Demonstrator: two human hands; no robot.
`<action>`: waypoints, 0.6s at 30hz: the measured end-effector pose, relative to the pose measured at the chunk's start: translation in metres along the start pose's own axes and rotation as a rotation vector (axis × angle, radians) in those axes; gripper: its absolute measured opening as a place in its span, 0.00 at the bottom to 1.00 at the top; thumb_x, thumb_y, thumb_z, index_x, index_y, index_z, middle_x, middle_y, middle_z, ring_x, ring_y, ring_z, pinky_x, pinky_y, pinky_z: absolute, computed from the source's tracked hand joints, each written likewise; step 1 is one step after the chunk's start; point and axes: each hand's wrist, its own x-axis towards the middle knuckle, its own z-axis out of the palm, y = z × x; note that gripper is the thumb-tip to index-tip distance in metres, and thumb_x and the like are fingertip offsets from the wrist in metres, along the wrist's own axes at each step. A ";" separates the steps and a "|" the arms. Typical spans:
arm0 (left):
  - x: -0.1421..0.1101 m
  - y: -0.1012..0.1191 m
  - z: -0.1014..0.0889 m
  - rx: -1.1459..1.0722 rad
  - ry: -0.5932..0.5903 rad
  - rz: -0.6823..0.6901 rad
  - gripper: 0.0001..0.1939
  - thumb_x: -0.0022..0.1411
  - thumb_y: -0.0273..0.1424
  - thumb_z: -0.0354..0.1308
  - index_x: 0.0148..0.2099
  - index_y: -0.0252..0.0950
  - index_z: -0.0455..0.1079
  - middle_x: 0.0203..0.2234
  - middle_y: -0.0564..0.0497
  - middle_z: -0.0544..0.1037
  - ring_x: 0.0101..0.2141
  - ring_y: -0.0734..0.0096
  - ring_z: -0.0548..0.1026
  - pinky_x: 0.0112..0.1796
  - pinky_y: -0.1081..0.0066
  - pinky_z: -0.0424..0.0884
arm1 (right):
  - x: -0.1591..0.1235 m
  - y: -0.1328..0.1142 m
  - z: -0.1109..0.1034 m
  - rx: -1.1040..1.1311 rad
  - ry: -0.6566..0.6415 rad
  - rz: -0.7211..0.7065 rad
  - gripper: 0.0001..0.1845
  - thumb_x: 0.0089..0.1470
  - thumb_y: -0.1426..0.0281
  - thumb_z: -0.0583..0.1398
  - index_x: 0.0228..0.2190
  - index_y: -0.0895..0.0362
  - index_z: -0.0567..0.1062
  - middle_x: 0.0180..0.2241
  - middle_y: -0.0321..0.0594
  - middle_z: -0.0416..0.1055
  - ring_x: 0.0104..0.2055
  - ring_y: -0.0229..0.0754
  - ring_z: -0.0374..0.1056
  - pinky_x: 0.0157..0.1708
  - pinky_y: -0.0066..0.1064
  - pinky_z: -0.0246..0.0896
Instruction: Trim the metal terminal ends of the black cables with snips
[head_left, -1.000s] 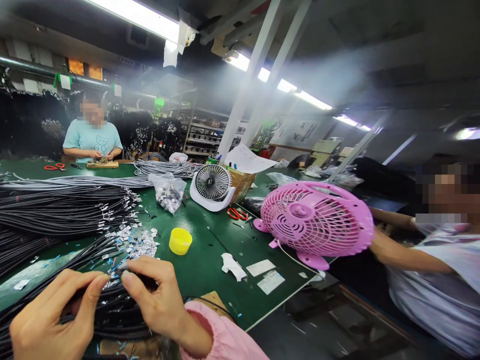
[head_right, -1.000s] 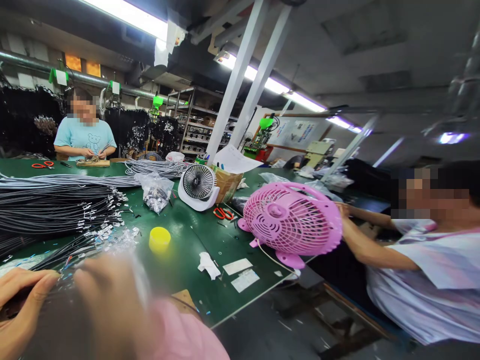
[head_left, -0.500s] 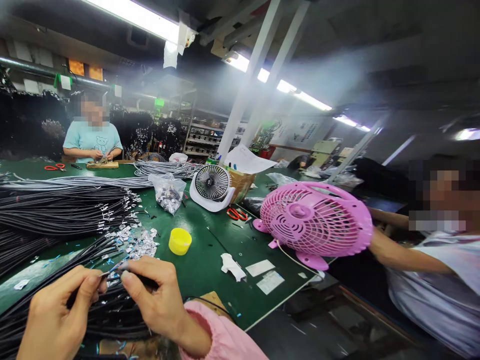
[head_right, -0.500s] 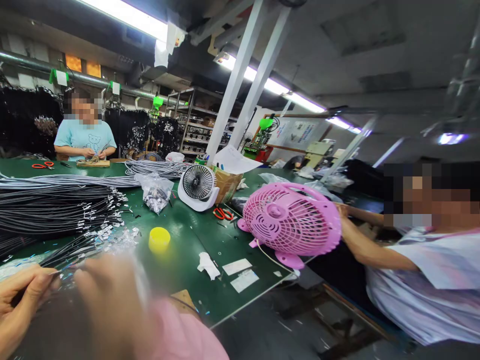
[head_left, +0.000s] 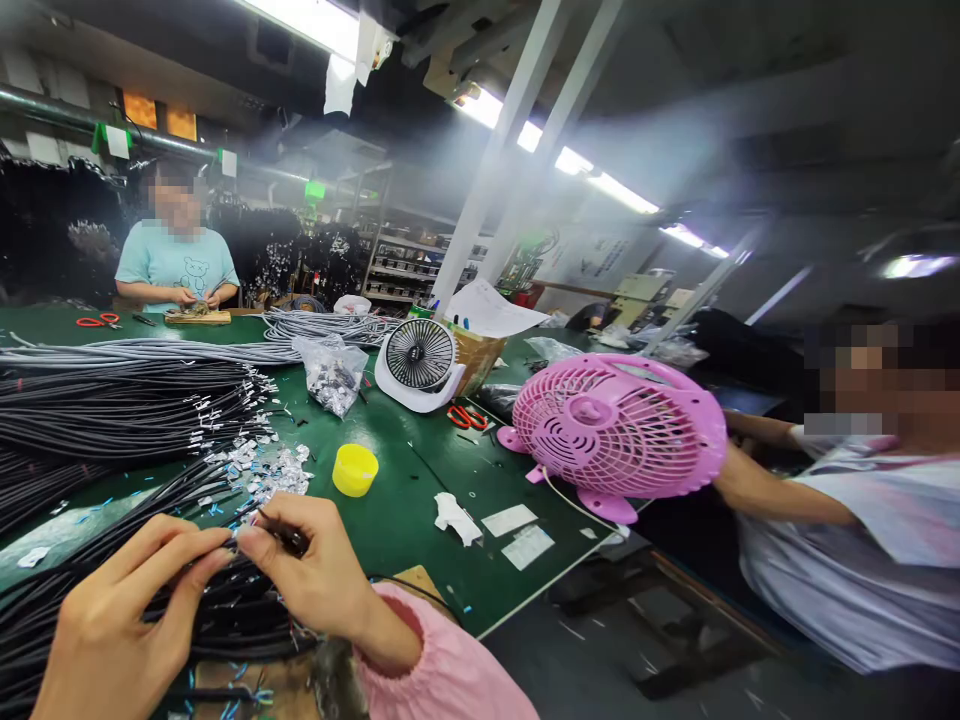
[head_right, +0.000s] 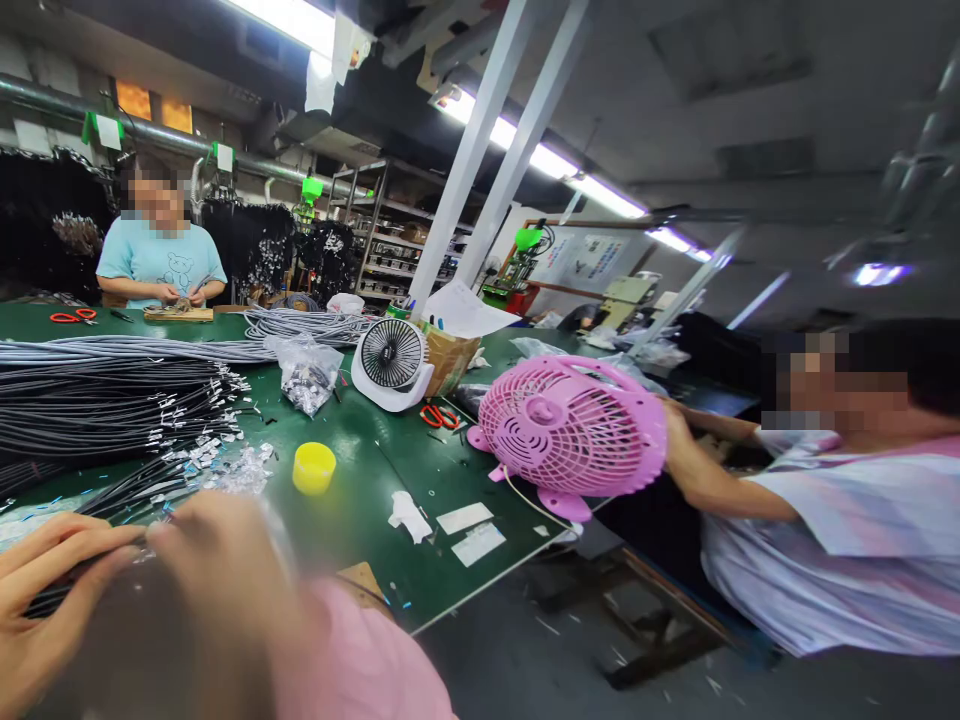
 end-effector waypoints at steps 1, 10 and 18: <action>0.000 -0.001 0.001 0.013 -0.003 -0.003 0.16 0.73 0.45 0.58 0.35 0.48 0.81 0.25 0.61 0.83 0.22 0.79 0.80 0.30 0.82 0.76 | 0.001 -0.003 0.000 -0.032 -0.013 -0.017 0.26 0.61 0.55 0.63 0.19 0.54 0.63 0.20 0.30 0.57 0.23 0.35 0.50 0.25 0.32 0.44; 0.019 0.006 -0.001 -0.286 -0.236 -0.259 0.30 0.64 0.62 0.58 0.24 0.46 0.82 0.13 0.57 0.78 0.13 0.75 0.74 0.13 0.80 0.69 | 0.001 0.005 0.000 0.084 -0.135 -0.011 0.29 0.65 0.46 0.58 0.21 0.53 0.71 0.18 0.32 0.63 0.19 0.36 0.56 0.19 0.30 0.48; 0.008 0.009 0.002 -0.223 -0.079 -0.351 0.33 0.56 0.66 0.62 0.19 0.43 0.75 0.13 0.57 0.72 0.13 0.76 0.69 0.13 0.78 0.64 | -0.002 0.004 0.008 0.091 0.040 -0.016 0.25 0.59 0.52 0.64 0.19 0.53 0.72 0.18 0.35 0.63 0.21 0.37 0.57 0.21 0.31 0.51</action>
